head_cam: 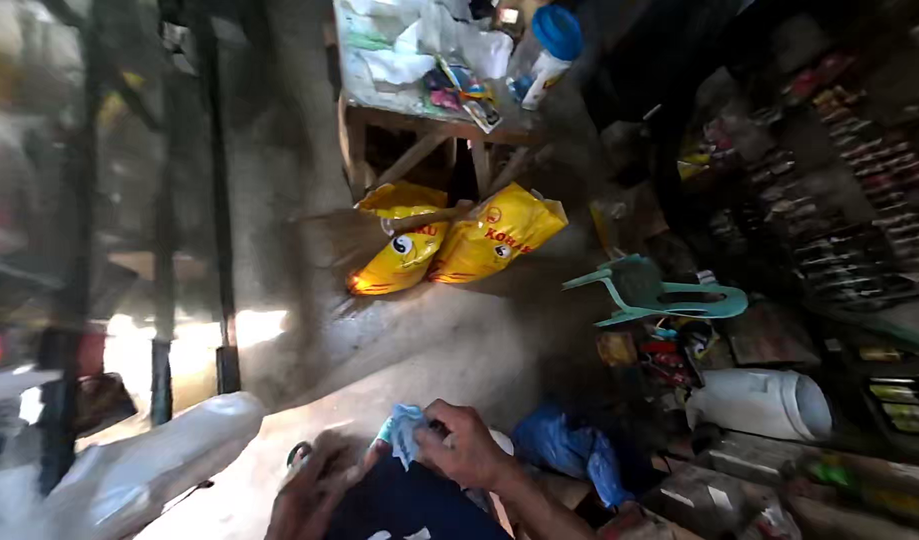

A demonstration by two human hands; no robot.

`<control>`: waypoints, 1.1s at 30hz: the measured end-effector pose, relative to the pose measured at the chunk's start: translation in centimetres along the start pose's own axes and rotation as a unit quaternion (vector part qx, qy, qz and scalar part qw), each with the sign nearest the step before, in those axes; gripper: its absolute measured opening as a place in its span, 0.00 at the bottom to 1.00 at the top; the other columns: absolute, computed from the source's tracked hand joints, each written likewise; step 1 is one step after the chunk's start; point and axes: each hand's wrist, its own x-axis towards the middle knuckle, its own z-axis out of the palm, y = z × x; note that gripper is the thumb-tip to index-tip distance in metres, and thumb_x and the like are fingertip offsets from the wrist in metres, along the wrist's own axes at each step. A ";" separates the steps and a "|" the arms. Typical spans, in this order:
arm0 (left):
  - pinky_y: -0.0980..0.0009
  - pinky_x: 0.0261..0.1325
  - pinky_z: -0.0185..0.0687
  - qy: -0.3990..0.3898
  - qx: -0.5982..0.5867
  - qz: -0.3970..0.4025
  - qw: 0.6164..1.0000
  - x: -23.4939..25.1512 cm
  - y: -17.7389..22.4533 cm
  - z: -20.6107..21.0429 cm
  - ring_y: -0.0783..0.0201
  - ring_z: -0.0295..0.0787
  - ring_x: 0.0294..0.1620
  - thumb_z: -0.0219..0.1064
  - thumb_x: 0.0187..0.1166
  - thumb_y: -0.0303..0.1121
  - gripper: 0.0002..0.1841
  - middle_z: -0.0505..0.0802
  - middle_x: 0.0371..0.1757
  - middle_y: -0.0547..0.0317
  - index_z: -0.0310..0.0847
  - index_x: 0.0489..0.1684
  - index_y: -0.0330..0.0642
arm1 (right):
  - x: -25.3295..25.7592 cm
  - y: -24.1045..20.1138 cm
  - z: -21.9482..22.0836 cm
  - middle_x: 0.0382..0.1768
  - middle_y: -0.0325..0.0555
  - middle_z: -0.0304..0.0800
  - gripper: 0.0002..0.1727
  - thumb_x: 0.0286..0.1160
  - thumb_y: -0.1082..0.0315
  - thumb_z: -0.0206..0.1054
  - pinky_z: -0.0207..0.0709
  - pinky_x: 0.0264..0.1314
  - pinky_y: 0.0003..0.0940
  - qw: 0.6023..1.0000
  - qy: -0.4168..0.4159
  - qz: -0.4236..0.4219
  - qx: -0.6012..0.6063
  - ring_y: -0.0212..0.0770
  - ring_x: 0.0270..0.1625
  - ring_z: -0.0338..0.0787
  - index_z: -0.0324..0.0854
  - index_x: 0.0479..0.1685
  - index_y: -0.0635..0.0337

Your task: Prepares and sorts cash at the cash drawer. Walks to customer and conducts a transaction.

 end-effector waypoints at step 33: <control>0.62 0.61 0.87 -0.369 0.070 0.104 0.921 71.4 41.5 67.1 0.59 0.93 0.51 0.65 0.86 0.37 0.16 0.94 0.51 0.45 0.88 0.55 0.31 | 10.9 34.4 -80.6 0.46 0.51 0.95 0.17 0.76 0.65 0.72 0.88 0.52 0.28 0.933 0.293 0.195 0.075 0.31 0.45 0.93 0.87 0.56 0.70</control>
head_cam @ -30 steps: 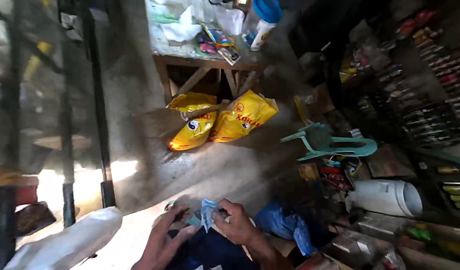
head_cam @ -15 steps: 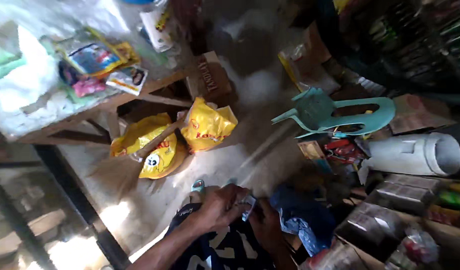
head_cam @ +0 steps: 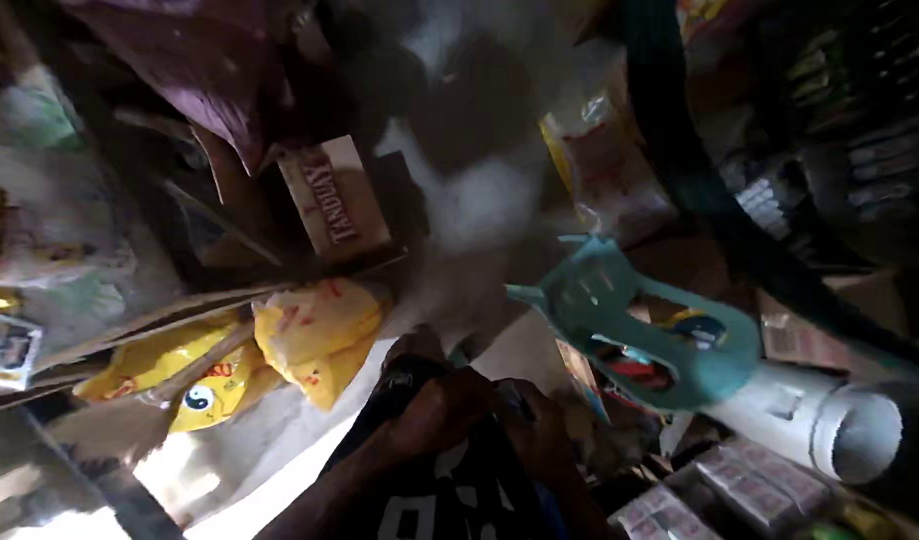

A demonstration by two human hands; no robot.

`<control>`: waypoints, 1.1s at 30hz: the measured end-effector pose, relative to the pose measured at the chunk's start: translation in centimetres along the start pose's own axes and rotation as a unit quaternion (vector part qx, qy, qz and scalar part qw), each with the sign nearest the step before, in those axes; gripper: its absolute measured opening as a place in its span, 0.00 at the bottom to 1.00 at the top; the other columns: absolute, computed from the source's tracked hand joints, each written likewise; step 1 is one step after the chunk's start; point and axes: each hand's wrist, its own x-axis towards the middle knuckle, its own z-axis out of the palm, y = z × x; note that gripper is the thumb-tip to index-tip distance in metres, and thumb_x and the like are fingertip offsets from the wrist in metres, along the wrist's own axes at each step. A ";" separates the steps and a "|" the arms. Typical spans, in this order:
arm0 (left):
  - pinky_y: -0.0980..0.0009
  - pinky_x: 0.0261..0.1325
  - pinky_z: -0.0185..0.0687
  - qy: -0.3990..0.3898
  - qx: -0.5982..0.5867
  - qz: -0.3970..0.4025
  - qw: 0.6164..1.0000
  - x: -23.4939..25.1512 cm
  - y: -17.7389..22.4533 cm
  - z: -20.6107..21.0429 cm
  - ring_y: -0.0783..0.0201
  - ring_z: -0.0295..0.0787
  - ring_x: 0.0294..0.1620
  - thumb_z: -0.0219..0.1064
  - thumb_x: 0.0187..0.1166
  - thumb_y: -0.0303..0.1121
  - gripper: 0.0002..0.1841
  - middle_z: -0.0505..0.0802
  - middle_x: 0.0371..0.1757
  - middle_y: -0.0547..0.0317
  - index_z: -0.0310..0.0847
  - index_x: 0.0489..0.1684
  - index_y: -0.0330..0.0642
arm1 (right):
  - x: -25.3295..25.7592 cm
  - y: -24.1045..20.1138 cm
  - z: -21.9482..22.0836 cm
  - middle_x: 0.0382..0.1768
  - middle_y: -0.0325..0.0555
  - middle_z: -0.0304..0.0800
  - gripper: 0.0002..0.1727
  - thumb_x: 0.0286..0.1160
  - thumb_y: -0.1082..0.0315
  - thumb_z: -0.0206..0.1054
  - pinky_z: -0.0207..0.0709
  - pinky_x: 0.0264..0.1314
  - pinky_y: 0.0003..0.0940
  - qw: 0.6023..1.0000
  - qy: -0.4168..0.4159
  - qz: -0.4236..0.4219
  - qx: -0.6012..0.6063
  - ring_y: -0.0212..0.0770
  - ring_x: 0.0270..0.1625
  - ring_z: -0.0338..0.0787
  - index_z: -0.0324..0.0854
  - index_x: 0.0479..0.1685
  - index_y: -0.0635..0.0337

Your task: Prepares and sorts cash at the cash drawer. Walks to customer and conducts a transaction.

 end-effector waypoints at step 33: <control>0.80 0.49 0.86 0.406 -0.056 -0.030 0.912 79.2 6.7 -65.2 0.79 0.88 0.41 0.66 0.84 0.36 0.13 0.94 0.40 0.58 0.88 0.42 0.32 | 109.1 -44.0 -15.0 0.43 0.45 0.93 0.15 0.74 0.69 0.73 0.91 0.42 0.25 0.933 -0.336 -0.098 0.083 0.29 0.37 0.93 0.85 0.54 0.72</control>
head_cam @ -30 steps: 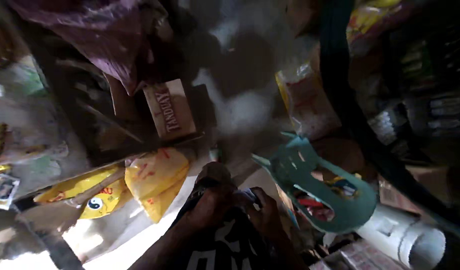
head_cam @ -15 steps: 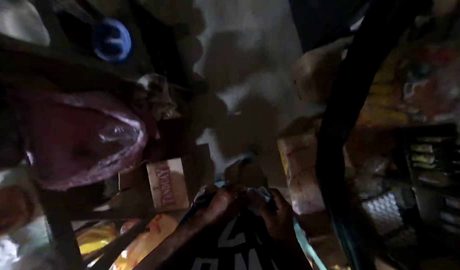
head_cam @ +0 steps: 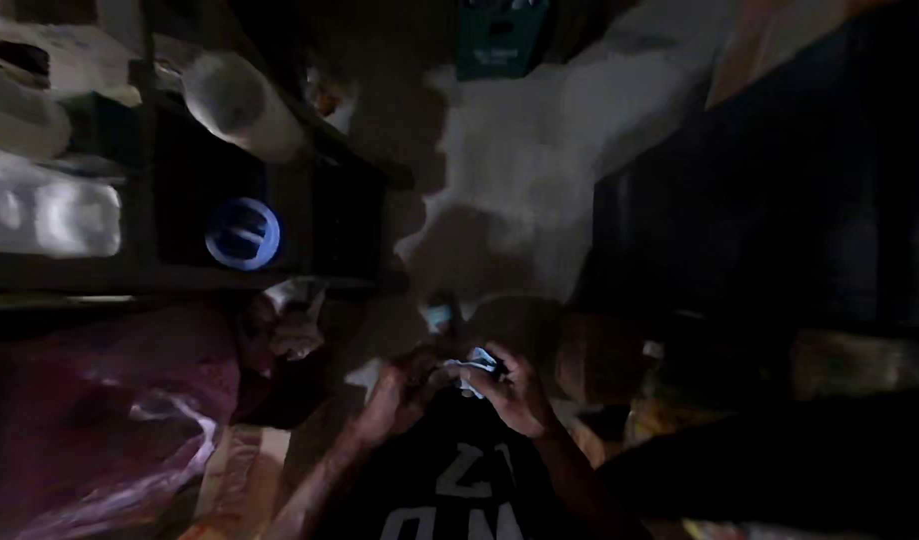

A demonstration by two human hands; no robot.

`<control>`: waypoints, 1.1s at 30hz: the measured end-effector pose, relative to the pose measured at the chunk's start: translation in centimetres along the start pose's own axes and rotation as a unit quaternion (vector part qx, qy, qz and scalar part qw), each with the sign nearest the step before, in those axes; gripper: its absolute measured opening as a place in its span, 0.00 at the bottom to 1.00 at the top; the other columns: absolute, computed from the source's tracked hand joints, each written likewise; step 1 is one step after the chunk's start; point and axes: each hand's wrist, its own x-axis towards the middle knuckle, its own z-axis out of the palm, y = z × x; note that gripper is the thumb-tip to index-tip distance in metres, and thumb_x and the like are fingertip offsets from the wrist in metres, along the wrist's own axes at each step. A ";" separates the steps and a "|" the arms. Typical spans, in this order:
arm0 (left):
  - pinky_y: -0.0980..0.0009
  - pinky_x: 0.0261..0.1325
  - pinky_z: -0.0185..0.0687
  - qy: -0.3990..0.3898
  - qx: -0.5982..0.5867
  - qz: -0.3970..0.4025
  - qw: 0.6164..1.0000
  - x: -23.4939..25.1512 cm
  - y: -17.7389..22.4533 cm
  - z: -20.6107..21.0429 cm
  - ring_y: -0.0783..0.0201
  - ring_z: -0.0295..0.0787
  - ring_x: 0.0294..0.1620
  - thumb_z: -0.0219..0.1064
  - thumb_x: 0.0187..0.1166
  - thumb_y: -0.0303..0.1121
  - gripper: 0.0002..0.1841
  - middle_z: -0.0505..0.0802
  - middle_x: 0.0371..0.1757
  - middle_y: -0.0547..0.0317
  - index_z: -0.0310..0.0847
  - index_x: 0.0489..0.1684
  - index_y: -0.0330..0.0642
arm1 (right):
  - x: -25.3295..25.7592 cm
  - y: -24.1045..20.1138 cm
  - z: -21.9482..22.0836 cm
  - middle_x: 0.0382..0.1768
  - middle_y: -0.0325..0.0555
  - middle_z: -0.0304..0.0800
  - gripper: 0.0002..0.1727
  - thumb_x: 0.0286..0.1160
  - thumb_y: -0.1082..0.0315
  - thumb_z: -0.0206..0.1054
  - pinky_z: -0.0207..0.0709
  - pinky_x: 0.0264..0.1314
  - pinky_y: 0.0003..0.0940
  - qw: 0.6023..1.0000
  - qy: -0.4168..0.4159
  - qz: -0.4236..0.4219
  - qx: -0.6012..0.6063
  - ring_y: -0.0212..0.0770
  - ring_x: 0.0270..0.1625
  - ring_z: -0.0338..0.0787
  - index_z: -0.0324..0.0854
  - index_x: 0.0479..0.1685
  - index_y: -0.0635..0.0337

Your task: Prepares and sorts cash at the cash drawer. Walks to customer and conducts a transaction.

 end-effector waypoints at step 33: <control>0.79 0.39 0.86 0.516 -0.070 0.050 0.853 57.5 3.9 -39.6 0.79 0.86 0.32 0.63 0.84 0.30 0.09 0.91 0.32 0.65 0.86 0.42 0.34 | 86.1 -38.9 2.8 0.43 0.34 0.95 0.11 0.68 0.64 0.77 0.89 0.47 0.25 0.835 -0.524 -0.154 -0.060 0.27 0.43 0.92 0.91 0.46 0.55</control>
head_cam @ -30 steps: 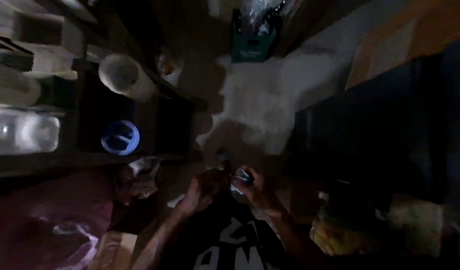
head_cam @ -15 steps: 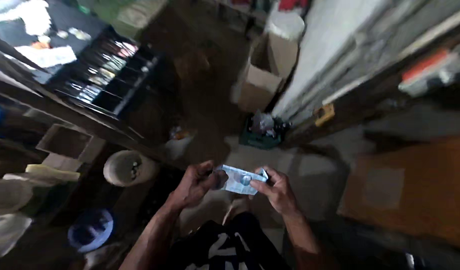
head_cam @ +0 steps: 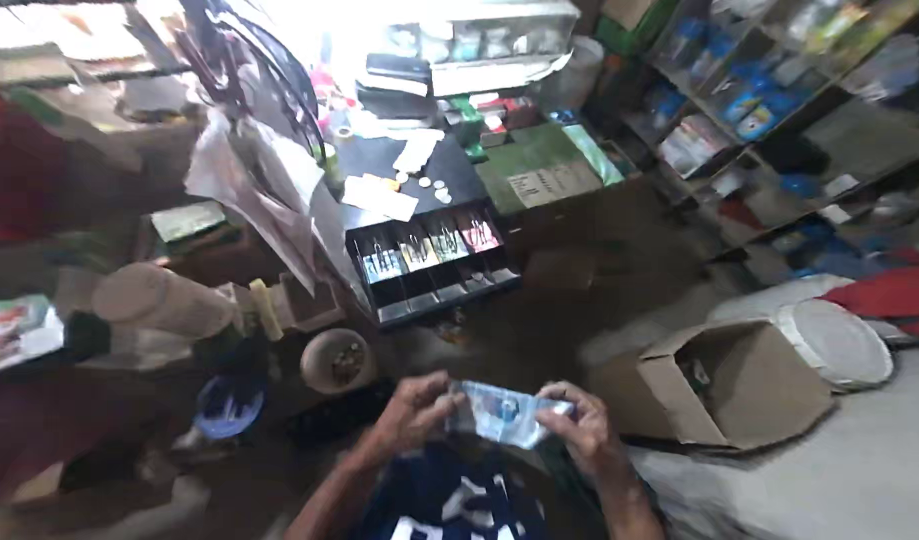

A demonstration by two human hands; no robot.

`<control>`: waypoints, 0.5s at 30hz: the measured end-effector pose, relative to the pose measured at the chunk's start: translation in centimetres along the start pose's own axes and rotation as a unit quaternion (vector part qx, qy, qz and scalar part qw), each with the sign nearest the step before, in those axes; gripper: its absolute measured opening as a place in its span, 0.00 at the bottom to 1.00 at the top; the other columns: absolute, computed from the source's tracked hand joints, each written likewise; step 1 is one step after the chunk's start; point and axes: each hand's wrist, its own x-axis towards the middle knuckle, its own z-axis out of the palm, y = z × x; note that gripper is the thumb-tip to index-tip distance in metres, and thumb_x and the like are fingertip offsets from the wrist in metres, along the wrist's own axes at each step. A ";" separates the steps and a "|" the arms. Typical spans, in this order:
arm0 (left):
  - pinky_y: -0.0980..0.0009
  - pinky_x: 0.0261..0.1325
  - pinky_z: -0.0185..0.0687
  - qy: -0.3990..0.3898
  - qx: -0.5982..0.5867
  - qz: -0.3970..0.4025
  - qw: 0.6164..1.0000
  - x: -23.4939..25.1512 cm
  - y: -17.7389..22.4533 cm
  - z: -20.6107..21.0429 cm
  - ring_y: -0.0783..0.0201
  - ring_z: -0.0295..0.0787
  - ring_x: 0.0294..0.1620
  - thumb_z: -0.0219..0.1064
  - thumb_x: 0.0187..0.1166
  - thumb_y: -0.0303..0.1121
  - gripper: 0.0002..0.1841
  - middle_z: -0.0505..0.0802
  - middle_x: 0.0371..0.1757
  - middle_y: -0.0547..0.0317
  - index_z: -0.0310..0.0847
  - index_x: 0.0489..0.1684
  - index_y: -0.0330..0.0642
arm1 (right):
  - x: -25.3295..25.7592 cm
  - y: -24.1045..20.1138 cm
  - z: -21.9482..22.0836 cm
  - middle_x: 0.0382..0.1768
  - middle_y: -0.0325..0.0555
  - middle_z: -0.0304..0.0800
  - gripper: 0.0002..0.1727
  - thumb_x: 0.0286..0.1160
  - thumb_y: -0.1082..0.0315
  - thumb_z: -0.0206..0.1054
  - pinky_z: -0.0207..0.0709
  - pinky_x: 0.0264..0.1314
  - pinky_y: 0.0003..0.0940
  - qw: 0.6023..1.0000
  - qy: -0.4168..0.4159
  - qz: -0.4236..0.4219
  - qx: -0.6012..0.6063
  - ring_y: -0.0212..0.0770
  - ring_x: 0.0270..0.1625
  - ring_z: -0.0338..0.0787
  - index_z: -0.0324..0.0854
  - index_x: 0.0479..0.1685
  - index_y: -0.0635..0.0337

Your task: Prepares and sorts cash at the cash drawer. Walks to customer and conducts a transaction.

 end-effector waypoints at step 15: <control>0.45 0.79 0.73 0.335 0.415 -0.058 0.844 9.8 -1.5 -3.2 0.45 0.80 0.77 0.70 0.80 0.51 0.34 0.84 0.74 0.36 0.76 0.74 0.29 | 26.0 0.9 1.0 0.32 0.42 0.93 0.09 0.81 0.71 0.65 0.87 0.41 0.21 0.959 -0.167 -0.053 -0.222 0.24 0.33 0.91 0.87 0.46 0.70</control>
